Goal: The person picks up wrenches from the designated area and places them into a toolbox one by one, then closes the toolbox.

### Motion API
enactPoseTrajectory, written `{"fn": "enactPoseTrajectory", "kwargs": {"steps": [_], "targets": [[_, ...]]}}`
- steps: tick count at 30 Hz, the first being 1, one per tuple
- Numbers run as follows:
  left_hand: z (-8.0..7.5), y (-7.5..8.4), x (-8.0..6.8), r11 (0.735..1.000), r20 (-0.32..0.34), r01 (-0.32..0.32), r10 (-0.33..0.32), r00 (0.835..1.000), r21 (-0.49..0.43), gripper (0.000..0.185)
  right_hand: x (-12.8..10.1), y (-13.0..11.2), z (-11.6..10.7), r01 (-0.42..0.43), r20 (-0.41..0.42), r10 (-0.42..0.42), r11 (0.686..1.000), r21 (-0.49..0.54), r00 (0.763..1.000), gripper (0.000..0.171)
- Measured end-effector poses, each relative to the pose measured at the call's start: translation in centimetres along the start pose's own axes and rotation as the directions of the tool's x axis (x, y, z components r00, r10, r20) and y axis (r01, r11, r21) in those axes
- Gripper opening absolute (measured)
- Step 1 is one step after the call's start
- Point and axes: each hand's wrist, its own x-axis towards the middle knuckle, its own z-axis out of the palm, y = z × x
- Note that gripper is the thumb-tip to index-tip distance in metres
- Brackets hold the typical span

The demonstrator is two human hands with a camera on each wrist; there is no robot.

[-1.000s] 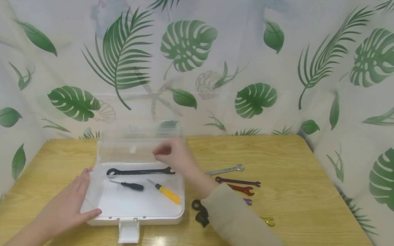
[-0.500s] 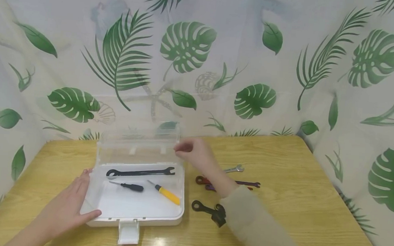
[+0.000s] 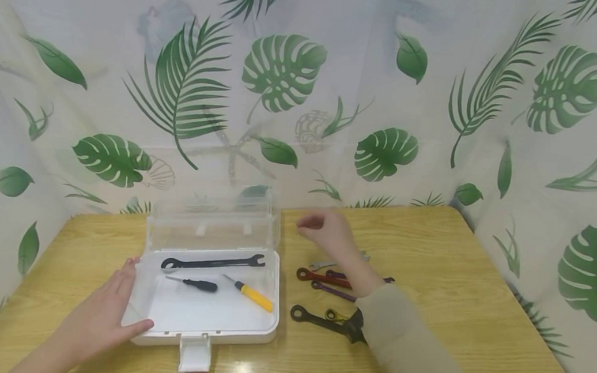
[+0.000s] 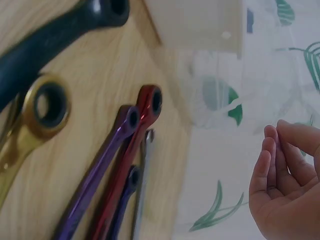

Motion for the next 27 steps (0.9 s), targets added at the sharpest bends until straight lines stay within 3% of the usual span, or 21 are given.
{"fn": "enactPoseTrajectory", "kwargs": {"steps": [7,13,20,27], "targets": [[0.0,0.0,0.0,0.999,0.017,0.021,-0.021,1.0,-0.024,0.121,0.2,2.9,-1.1,-0.021,-0.012,0.021,1.0,-0.014,1.0,0.022],[0.1,0.0,-0.1,1.0,-0.012,-0.001,0.001,1.0,0.0,0.119,-0.1,4.9,-2.0,-0.047,-0.005,0.047,0.999,-0.022,0.999,0.026],[0.1,0.1,0.0,1.0,-0.002,0.008,-0.008,1.0,-0.003,0.12,-0.5,6.6,-2.7,-0.026,-0.014,0.026,0.998,-0.048,1.0,0.02],[0.0,0.1,-0.1,1.0,-0.013,-0.002,0.002,1.0,0.007,0.12,-0.8,7.9,-3.0,-0.028,0.041,0.029,0.999,-0.033,0.999,0.022]]}}
